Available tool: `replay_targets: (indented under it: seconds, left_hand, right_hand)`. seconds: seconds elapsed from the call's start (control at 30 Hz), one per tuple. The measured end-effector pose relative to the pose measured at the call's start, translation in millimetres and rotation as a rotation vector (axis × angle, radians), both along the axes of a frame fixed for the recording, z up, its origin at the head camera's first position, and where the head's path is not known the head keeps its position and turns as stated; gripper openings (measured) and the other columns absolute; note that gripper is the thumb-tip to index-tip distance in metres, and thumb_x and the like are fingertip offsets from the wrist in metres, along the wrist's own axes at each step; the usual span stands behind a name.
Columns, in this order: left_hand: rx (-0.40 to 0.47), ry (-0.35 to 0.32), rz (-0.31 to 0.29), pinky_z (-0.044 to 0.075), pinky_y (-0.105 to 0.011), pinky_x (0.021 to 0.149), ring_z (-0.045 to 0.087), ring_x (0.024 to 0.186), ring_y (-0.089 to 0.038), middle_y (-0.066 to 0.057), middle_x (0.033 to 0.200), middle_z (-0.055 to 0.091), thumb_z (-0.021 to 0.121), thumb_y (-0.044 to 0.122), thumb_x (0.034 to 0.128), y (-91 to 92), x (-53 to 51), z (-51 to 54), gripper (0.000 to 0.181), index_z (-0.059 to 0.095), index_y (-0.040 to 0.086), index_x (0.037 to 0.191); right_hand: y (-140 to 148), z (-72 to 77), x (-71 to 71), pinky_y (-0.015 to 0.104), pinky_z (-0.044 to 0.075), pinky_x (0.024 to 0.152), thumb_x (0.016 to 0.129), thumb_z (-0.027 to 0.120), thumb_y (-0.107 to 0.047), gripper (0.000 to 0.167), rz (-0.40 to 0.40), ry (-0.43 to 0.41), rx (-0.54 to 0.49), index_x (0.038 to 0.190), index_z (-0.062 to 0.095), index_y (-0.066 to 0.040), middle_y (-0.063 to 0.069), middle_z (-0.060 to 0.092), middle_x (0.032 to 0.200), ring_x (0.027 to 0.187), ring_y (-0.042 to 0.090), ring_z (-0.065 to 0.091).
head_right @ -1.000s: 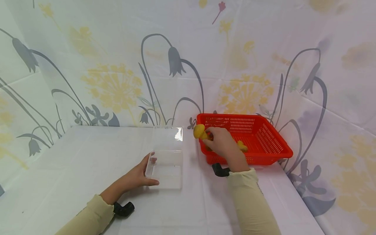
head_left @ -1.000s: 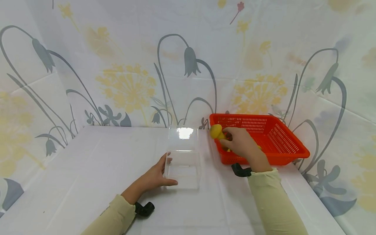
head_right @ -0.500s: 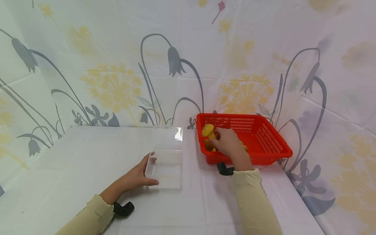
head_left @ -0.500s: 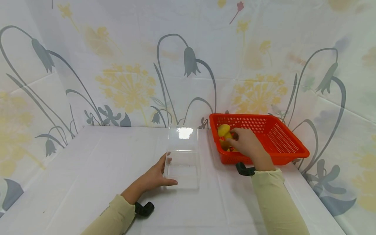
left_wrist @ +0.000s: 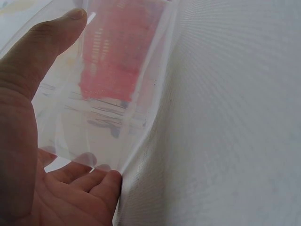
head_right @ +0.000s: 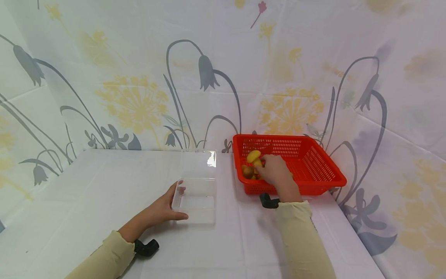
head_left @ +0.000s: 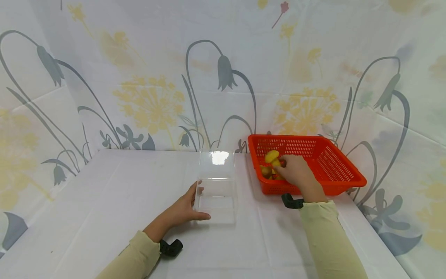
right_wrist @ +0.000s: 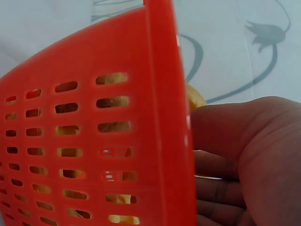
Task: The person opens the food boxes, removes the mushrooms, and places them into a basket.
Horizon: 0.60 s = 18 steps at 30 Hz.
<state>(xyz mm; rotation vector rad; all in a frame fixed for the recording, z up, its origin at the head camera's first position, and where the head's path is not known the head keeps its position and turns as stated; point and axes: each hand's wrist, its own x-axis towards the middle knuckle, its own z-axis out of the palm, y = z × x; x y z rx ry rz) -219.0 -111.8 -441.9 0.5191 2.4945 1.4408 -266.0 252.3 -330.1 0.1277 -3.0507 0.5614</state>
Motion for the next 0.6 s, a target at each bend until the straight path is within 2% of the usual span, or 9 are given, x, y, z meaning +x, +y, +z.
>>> replay_targets:
  seconds: [0.27,0.47,0.6]
  left_hand:
    - [-0.002,-0.002,0.001,0.033,-0.049,0.115,0.034,0.144,-0.028,-0.011,0.158,0.030,0.088,0.035,0.0681,-0.4,-0.7,-0.6,0.122,0.006,0.015,0.156]
    - [-0.006,-0.005,0.004,0.034,-0.049,0.114,0.035,0.144,-0.029,-0.010,0.157,0.031,0.088,0.036,0.0682,0.0,-1.0,-1.1,0.122,0.006,0.016,0.156]
    - [-0.006,-0.007,0.004,0.034,-0.049,0.114,0.034,0.144,-0.028,-0.010,0.158,0.031,0.088,0.036,0.0682,0.0,-1.4,-1.5,0.122,0.006,0.016,0.156]
  right_hand:
    - [2.9,-4.4,-4.7,0.041,0.056,0.079,0.092,0.063,-0.033,0.045,-0.043,-0.044,0.007,0.120,0.063,0.001,0.016,0.069,0.105,0.090,0.027,0.059]
    - [3.8,-8.3,-6.1,0.036,0.054,0.074,0.093,0.061,-0.033,0.042,-0.061,-0.056,0.001,0.116,0.065,0.002,0.014,0.069,0.098,0.085,0.026,0.058]
    - [5.1,-10.3,-7.3,0.039,0.055,0.076,0.093,0.061,-0.032,0.042,-0.060,-0.051,0.016,0.115,0.066,0.003,0.016,0.069,0.102,0.087,0.027,0.060]
